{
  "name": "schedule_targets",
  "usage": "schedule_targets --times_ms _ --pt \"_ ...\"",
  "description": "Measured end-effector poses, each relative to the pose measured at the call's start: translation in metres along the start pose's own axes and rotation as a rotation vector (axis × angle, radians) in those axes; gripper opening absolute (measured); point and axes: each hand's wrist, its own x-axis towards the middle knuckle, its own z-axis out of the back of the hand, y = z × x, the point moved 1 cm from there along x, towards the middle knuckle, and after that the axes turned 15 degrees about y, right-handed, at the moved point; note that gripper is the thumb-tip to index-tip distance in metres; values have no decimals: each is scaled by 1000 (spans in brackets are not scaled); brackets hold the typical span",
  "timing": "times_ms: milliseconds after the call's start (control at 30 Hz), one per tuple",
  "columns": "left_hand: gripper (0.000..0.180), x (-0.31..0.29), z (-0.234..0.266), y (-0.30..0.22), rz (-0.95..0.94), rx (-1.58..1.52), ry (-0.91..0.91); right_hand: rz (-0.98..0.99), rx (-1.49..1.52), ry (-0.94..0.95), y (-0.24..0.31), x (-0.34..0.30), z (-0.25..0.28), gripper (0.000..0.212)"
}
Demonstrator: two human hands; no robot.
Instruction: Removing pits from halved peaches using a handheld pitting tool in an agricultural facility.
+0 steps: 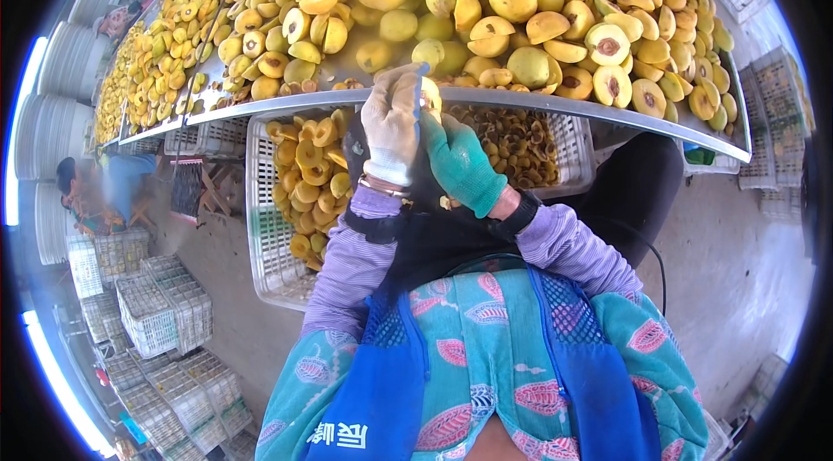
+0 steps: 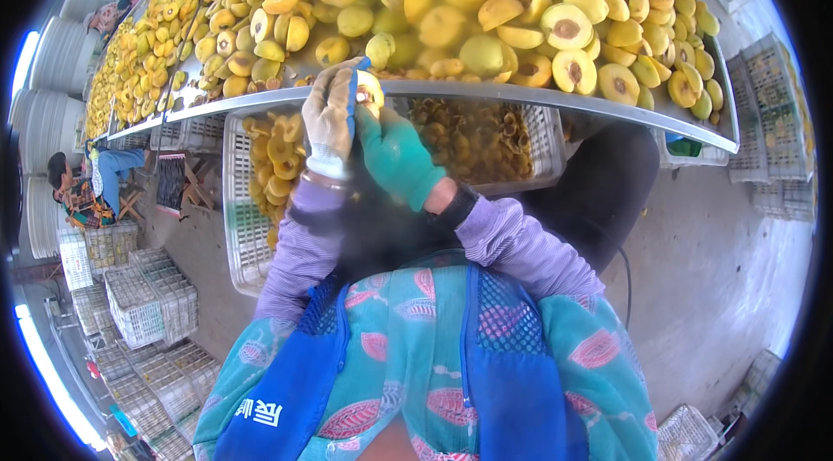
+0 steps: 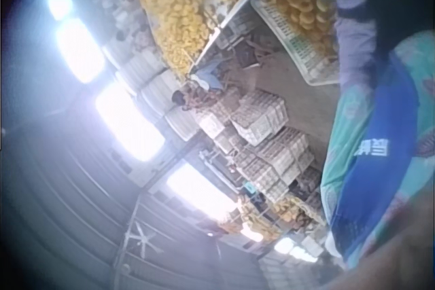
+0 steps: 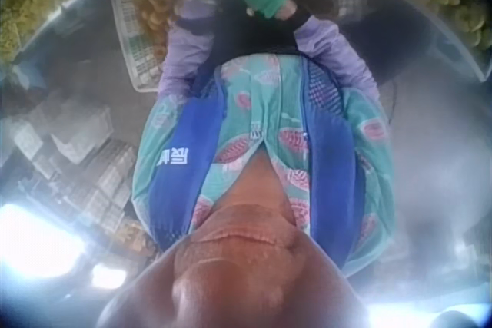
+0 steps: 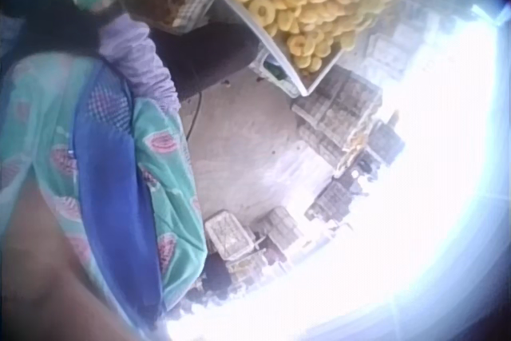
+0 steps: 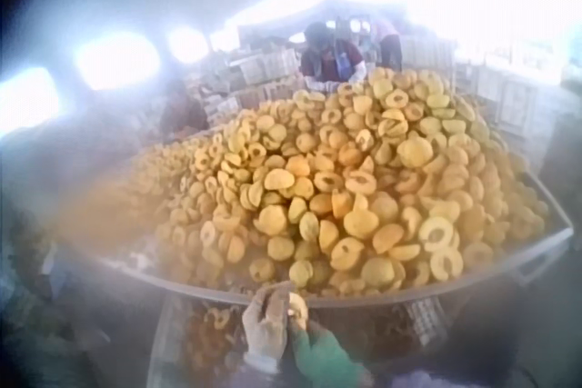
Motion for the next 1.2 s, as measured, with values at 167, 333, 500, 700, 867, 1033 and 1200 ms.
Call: schedule_targets --times_ms 167,333,500,700,867,1033,1200 --pt "17 -4 -7 5 -43 -44 -24 26 52 133 -12 1 15 35" --pt "18 -3 0 -6 34 -87 33 -393 436 223 22 -9 4 45" --pt "20 -9 5 -20 228 61 157 -406 429 313 24 -16 11 44" --pt "21 -14 17 -7 -174 417 134 -426 1351 616 21 -26 -3 42" --pt "26 -18 9 -19 183 -1 212 -523 986 566 15 -27 -2 41" --pt "38 -30 8 -16 333 -667 53 -440 1581 818 17 -24 -8 43" --pt "43 -37 84 -21 282 451 -157 -420 1393 669 5 -31 27 42"
